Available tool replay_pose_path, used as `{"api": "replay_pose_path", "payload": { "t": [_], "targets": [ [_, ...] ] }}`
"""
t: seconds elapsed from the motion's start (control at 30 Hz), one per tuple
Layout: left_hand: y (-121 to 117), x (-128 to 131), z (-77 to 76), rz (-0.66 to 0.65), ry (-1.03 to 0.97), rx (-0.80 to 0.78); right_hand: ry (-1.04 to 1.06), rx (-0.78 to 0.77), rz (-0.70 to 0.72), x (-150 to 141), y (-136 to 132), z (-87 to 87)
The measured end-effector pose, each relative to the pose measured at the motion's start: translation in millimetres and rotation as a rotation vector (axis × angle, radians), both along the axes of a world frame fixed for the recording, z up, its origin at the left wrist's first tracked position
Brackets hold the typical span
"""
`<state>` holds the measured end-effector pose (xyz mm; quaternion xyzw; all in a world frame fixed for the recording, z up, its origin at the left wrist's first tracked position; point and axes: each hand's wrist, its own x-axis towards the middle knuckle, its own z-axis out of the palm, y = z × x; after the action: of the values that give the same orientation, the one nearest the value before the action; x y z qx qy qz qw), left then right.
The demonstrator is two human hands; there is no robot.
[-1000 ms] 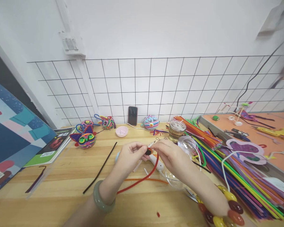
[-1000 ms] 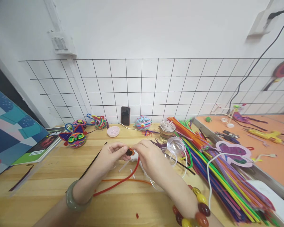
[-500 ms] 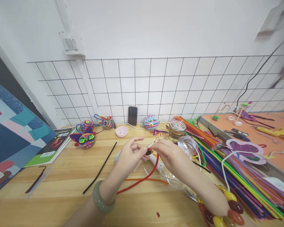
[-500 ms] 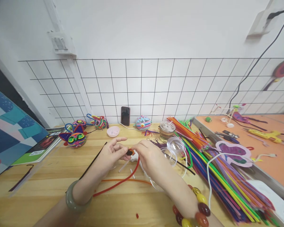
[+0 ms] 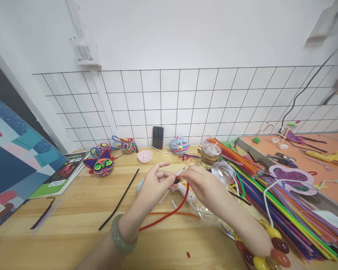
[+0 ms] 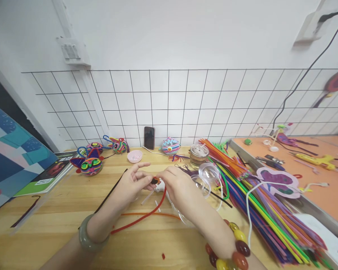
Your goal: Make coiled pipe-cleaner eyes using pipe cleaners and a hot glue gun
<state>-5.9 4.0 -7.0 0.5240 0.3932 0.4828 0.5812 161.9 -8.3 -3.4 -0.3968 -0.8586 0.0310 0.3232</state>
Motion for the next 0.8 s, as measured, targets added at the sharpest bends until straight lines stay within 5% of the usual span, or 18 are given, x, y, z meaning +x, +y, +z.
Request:
{"api": "replay_pose_path", "payload": {
  "t": [0.8],
  "targets": [
    [-0.9,1.2,-1.7,0.007,-0.017,-0.006,-0.032,-0.005,-0.004,-0.8,0.2,1.4]
  ]
}}
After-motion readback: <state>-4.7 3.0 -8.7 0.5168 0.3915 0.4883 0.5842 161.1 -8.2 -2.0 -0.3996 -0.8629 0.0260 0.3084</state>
